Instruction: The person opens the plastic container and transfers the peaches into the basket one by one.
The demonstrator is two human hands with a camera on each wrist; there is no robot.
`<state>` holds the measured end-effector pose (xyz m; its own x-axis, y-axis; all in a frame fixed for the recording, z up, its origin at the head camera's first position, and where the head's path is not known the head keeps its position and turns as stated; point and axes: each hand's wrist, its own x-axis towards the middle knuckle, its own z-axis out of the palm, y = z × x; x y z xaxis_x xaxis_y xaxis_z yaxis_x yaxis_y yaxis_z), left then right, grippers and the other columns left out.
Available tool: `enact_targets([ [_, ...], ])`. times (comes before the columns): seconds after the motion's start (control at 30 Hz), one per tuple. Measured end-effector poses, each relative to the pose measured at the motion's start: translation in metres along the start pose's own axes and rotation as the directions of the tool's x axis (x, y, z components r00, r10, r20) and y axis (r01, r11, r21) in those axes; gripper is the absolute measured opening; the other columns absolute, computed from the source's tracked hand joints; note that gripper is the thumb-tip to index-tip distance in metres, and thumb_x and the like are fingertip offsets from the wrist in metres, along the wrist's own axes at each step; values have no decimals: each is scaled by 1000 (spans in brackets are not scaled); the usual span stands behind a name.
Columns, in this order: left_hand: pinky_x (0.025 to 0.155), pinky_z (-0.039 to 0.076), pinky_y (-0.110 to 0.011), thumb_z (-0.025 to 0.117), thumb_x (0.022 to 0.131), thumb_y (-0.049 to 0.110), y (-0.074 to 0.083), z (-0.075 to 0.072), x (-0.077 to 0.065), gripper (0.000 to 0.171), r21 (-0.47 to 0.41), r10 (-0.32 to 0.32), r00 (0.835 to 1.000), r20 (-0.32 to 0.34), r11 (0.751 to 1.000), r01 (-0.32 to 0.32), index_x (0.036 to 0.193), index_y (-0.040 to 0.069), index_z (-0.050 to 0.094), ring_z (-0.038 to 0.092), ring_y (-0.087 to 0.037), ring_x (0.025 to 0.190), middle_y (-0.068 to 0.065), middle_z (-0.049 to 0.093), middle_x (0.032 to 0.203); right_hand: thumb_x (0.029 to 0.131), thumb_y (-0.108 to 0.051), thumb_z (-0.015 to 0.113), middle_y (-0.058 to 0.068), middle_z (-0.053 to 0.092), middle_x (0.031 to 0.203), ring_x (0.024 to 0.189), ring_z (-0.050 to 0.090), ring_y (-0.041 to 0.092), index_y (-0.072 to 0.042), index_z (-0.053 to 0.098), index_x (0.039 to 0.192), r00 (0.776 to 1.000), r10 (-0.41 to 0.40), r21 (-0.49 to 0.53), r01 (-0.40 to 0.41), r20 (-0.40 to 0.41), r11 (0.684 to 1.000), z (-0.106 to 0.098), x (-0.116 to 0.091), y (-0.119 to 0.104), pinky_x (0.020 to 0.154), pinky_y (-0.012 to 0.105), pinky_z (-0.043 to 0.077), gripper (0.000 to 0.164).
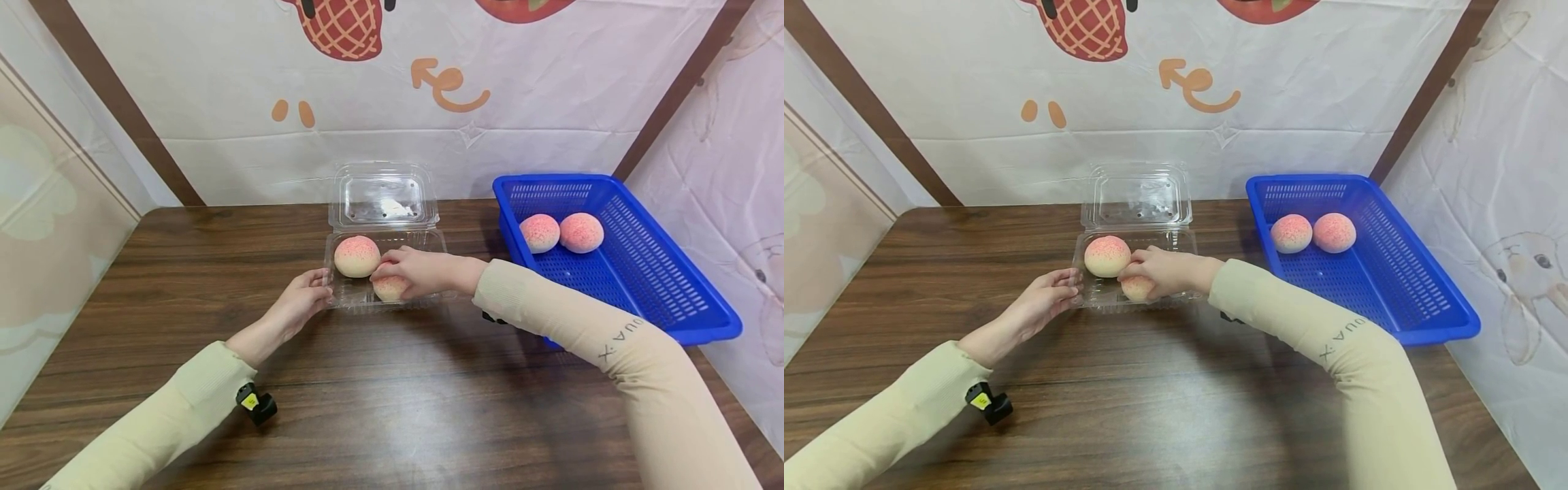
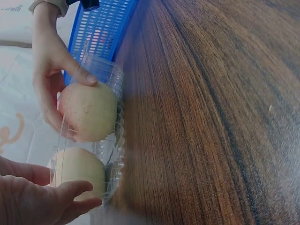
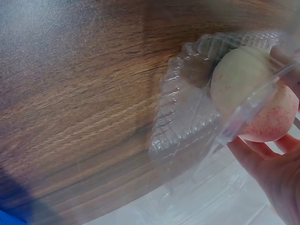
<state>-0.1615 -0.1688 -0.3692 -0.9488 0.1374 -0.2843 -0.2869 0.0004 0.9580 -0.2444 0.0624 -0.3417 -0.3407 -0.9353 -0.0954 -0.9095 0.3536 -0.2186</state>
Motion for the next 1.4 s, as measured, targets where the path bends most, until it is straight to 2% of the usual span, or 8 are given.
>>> enact_targets([
  [0.13,75,44,-15,32,89,-9,0,0,0,53,0,-1,1000,3,1000,1,137,-15,10,43,-7,87,-24,27,131,72,-17,76,12,45,127,114,41,30,-15,53,125,1000,19,20,-19,4,1000,2,0,2,95,41,37,57],
  [0.3,75,43,-15,33,90,-8,0,0,0,53,7,-2,1000,5,1000,2,137,-15,10,43,-7,88,-25,26,132,71,-19,76,12,45,122,111,43,31,-16,53,123,999,-10,36,11,-35,999,9,2,10,94,41,38,57],
  [0.5,75,43,-15,33,90,-8,0,0,0,54,8,-2,1000,5,1000,2,138,-15,9,43,-7,88,-27,23,135,71,-18,76,13,44,123,110,43,33,-15,52,124,999,-1,72,4,-33,997,13,4,13,94,42,37,59],
  [0.73,75,43,-15,32,90,-8,1,0,-1,55,13,-8,1000,7,1000,8,138,-14,8,42,-10,94,-28,19,140,69,-16,77,13,43,123,109,42,31,-14,53,123,999,43,65,-42,-13,997,15,8,11,94,42,37,60],
  [1.03,76,43,-16,32,90,-8,1,0,-1,54,12,-13,1000,5,1000,13,138,-14,9,43,-7,88,-28,22,137,68,-12,78,14,45,118,104,41,31,-13,57,117,997,7,11,-6,-71,1000,14,5,7,90,41,39,54],
  [1.23,75,43,-15,33,90,-8,1,0,-1,54,14,-15,1000,3,1000,15,138,-14,10,43,-8,88,-26,24,135,69,-12,77,14,44,121,108,40,31,-14,58,118,997,28,-48,-31,-65,998,11,3,6,89,41,41,52],
  [1.4,75,43,-15,33,90,-8,2,1,-2,54,5,-13,1000,7,1000,13,138,-14,9,43,-8,89,-26,24,135,69,-11,75,15,43,123,110,40,32,-16,57,121,998,25,-126,-32,-57,992,8,-1,5,82,44,46,55],
])
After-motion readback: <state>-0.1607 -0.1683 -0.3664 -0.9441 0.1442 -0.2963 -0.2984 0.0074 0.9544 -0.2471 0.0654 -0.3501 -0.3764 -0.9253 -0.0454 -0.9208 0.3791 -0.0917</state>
